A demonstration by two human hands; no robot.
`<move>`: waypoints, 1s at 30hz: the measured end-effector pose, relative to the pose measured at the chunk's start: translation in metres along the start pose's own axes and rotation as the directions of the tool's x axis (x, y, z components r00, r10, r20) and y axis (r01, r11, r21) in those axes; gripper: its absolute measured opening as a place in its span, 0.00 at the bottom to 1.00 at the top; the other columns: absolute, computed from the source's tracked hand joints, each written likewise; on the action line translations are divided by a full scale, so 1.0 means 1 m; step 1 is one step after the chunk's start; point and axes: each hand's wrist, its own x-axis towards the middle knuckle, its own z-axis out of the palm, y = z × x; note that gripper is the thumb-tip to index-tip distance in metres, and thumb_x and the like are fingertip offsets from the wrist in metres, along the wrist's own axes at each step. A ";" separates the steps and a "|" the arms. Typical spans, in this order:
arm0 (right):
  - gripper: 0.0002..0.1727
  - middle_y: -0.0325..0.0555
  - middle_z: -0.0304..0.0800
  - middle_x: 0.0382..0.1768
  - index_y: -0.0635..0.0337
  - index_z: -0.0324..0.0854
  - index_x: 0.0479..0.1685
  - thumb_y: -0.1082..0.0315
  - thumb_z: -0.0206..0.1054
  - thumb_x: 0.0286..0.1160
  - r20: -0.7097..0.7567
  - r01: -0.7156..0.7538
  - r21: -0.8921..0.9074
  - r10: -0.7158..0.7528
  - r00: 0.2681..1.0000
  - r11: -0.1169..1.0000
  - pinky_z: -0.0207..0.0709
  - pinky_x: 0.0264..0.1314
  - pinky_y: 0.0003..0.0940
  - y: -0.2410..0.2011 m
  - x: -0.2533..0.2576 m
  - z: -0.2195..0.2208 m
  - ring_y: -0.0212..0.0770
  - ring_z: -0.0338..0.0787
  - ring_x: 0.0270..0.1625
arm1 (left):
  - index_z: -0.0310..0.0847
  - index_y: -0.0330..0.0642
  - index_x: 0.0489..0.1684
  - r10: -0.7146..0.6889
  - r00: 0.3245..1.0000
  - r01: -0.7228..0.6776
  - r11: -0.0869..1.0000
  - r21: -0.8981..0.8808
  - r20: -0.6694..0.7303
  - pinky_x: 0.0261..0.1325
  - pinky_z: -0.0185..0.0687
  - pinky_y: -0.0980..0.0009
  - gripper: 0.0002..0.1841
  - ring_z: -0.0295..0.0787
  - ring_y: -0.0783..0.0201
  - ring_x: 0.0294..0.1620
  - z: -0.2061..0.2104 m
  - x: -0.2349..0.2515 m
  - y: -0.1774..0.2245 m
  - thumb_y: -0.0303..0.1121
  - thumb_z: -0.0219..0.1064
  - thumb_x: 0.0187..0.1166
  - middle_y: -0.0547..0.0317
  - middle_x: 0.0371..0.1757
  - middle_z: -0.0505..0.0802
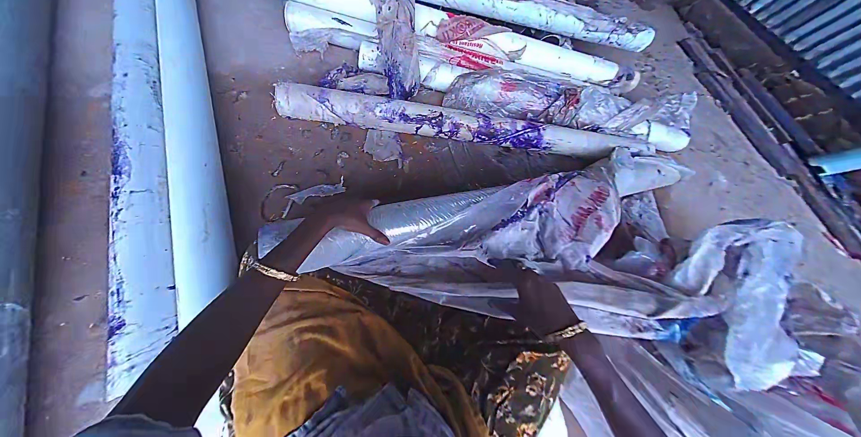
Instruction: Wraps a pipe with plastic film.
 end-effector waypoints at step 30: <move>0.26 0.79 0.84 0.66 0.78 0.81 0.68 0.70 0.73 0.72 -0.631 0.102 0.280 0.103 0.769 0.955 0.72 0.70 0.74 -0.028 -0.040 0.061 0.82 0.81 0.70 | 0.82 0.32 0.40 -0.597 0.497 -0.346 0.529 -0.775 -0.630 0.45 0.83 0.77 0.22 0.85 0.80 0.33 0.108 -0.132 -0.088 0.41 0.50 0.95 0.65 0.31 0.89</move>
